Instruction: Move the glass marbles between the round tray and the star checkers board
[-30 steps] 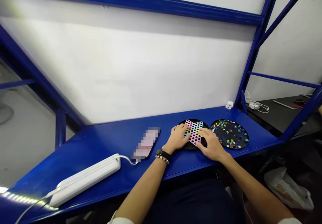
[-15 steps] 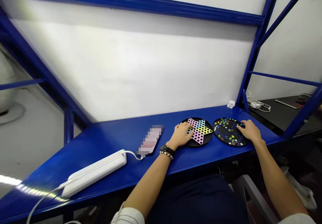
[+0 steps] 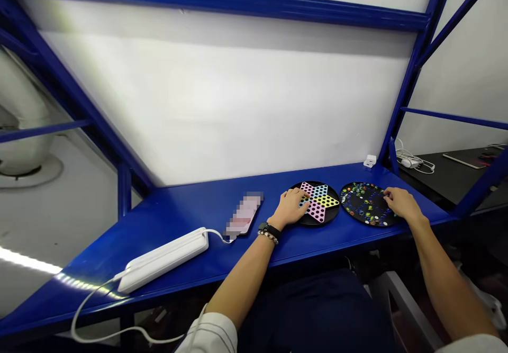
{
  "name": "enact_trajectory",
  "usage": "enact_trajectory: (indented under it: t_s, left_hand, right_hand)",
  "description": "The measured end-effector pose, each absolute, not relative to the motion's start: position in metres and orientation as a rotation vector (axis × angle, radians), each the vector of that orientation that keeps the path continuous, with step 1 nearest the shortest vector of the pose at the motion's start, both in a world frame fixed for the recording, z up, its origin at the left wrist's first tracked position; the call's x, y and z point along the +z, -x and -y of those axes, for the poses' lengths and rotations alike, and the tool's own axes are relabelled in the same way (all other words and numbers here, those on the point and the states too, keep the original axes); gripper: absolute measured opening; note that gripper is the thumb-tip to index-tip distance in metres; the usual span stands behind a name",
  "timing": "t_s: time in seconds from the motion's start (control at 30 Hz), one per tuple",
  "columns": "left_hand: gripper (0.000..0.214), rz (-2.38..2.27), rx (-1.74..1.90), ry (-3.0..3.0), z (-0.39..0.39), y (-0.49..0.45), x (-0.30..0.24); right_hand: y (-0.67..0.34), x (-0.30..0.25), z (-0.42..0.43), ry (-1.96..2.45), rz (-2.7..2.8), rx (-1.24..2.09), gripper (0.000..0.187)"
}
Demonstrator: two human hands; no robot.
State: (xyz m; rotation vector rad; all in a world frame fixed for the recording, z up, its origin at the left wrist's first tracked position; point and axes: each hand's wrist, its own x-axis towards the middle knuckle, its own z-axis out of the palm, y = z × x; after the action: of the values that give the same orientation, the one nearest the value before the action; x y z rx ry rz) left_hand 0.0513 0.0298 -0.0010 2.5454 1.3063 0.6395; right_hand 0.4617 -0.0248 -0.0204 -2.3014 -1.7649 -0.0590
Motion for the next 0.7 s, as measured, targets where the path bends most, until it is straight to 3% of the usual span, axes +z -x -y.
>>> enact_trajectory:
  t_s: [0.23, 0.5, 0.7]
  left_hand:
    - [0.024, -1.286, 0.667, -2.553, -0.031, -0.051, -0.003]
    - [0.024, -1.281, 0.638, -2.547, -0.034, -0.05, -0.005]
    - [0.024, -1.284, 0.655, -2.552, -0.034, -0.05, -0.006]
  right_hand:
    - [-0.46, -0.025, 0.027, 2.046, 1.629, 0.119, 0.025]
    - [-0.469, -0.022, 0.035, 1.848, 1.269, 0.153, 0.04]
    - [-0.477, -0.011, 0.048, 1.899, 1.518, 0.212, 0.036]
